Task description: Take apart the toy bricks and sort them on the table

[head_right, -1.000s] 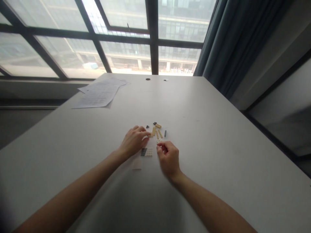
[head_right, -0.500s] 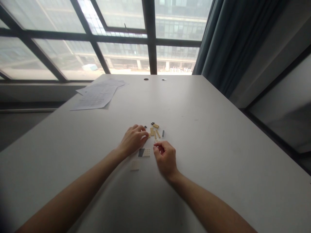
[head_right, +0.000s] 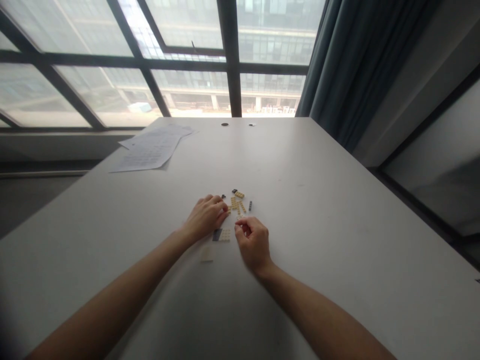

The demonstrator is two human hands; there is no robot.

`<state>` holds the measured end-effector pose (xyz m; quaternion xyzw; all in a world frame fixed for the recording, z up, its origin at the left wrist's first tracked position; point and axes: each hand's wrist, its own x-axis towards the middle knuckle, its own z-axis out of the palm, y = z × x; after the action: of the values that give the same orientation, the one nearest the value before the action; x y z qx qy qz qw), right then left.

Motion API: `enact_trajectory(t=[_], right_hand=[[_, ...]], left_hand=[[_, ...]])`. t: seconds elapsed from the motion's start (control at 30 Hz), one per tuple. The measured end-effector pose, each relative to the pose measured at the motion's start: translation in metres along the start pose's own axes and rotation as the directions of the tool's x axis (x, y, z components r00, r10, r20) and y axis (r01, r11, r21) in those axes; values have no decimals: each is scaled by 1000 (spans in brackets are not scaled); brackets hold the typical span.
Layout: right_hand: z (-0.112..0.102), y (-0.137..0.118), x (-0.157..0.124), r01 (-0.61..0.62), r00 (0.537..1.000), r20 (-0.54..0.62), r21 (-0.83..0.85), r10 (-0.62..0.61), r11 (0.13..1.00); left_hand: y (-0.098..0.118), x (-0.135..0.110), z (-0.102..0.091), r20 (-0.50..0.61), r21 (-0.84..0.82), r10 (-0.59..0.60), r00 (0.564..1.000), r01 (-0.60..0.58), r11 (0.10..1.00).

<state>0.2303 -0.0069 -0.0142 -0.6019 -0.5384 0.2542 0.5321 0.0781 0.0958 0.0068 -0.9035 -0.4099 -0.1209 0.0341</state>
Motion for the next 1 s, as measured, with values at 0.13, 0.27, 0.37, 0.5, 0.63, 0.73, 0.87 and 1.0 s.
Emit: enact_trajectory(t=[0.13, 0.27, 0.37, 0.5, 0.63, 0.73, 0.87, 1.0], right_hand=[[1, 0, 0, -7, 1000, -1, 10, 7, 1000], [-2, 0, 0, -35, 999, 6, 90, 35, 995], [-7, -6, -3, -23, 996, 90, 177, 7, 984], [-9, -18, -12, 97, 960, 235, 235, -153, 967], [-6, -23, -18, 189, 938, 252, 208, -239, 960], [-6, -21, -18, 190, 937, 258, 187, -235, 964], [-6, -17, -18, 203, 936, 253, 181, -245, 962], [-7, -14, -18, 230, 933, 243, 164, -265, 959]], left_hand=[[3, 0, -4, -15, -12, 3, 1000, -4, 1000], [19, -18, -16, -195, -178, -28, 980, -7, 984], [35, -46, -27, -334, -300, -28, 942, -78, 951], [43, -81, -36, -422, -384, 36, 906, -215, 898], [38, -91, -33, -456, -438, 59, 888, -282, 854], [35, -88, -29, -451, -480, 50, 891, -290, 828], [35, -85, -26, -455, -506, -7, 891, -252, 825], [35, -86, -27, -456, -510, -19, 890, -244, 825]])
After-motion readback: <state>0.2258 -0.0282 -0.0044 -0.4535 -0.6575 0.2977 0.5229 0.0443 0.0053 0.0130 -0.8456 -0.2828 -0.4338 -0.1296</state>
